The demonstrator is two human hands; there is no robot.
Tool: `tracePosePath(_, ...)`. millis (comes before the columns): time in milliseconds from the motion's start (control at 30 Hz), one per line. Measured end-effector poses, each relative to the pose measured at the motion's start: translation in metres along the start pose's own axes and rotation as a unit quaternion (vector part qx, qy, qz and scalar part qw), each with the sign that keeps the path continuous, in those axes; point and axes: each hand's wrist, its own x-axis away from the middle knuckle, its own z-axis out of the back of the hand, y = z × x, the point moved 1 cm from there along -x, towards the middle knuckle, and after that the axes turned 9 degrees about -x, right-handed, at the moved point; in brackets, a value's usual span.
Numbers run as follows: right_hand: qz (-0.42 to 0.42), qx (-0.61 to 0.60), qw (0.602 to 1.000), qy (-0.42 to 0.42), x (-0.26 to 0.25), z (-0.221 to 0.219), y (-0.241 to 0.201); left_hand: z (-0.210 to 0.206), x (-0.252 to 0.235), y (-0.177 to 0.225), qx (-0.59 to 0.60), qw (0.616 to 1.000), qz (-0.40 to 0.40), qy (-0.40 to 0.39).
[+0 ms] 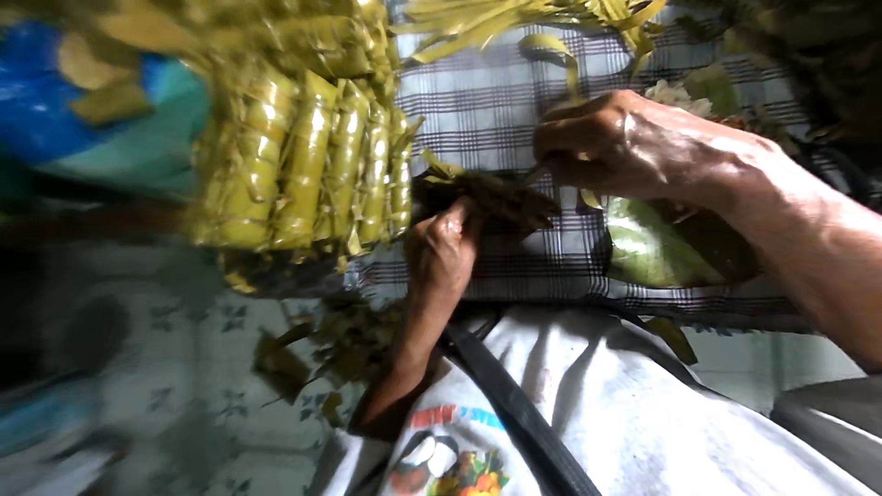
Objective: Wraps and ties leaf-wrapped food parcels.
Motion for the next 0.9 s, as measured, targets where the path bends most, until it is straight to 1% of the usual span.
tracePosePath(100, -0.006, 0.021, 1.000, -0.018, 0.020, 0.006, -0.026, 0.006, -0.020, -0.005, -0.003, 0.998, -0.068, -0.017)
tracePosePath(167, 0.015, 0.020, 0.999, -0.023, 0.031, 0.005, -0.044, 0.009, -0.035, -0.004, 0.003, 0.992, -0.116, -0.045)
tracePosePath(233, 0.041, 0.024, 0.999, -0.016, 0.035, -0.003, -0.057, 0.016, -0.050, 0.002, 0.005, 0.986, -0.145, -0.078)
tracePosePath(300, 0.056, 0.012, 0.998, -0.012, 0.025, -0.013, -0.064, 0.019, -0.064, 0.000, 0.030, 0.981, -0.157, -0.114)
tracePosePath(367, 0.075, -0.009, 0.997, 0.007, 0.007, -0.021, -0.063, 0.024, -0.071, -0.007, 0.084, 0.971, -0.160, -0.159)
tracePosePath(400, 0.087, -0.026, 0.996, 0.025, -0.003, -0.024, -0.059, 0.029, -0.070, -0.009, 0.106, 0.967, -0.145, -0.183)
tracePosePath(433, 0.092, -0.042, 0.994, 0.042, -0.013, -0.026, -0.055, 0.035, -0.066, -0.011, 0.124, 0.967, -0.123, -0.187)
tracePosePath(567, 0.088, -0.103, 0.989, 0.062, -0.044, -0.029, -0.037, 0.043, -0.048, -0.013, 0.144, 0.982, -0.021, -0.120)
tracePosePath(667, 0.077, -0.168, 0.978, 0.094, -0.052, -0.040, -0.020, 0.034, -0.040, -0.020, 0.263, 0.960, 0.027, -0.091)
tracePosePath(700, 0.070, -0.189, 0.973, 0.110, -0.052, -0.045, -0.016, 0.031, -0.039, -0.021, 0.287, 0.955, 0.021, -0.077)
tracePosePath(767, 0.040, -0.223, 0.964, 0.138, -0.047, -0.057, -0.012, 0.028, -0.037, -0.024, 0.280, 0.958, -0.004, -0.058)
tracePosePath(833, 0.023, -0.239, 0.954, 0.176, -0.043, -0.069, -0.012, 0.030, -0.033, -0.021, 0.224, 0.973, -0.027, -0.051)
tracePosePath(900, 0.020, -0.232, 0.948, 0.217, -0.036, -0.080, -0.014, 0.035, -0.027, -0.016, 0.145, 0.986, -0.069, -0.040)
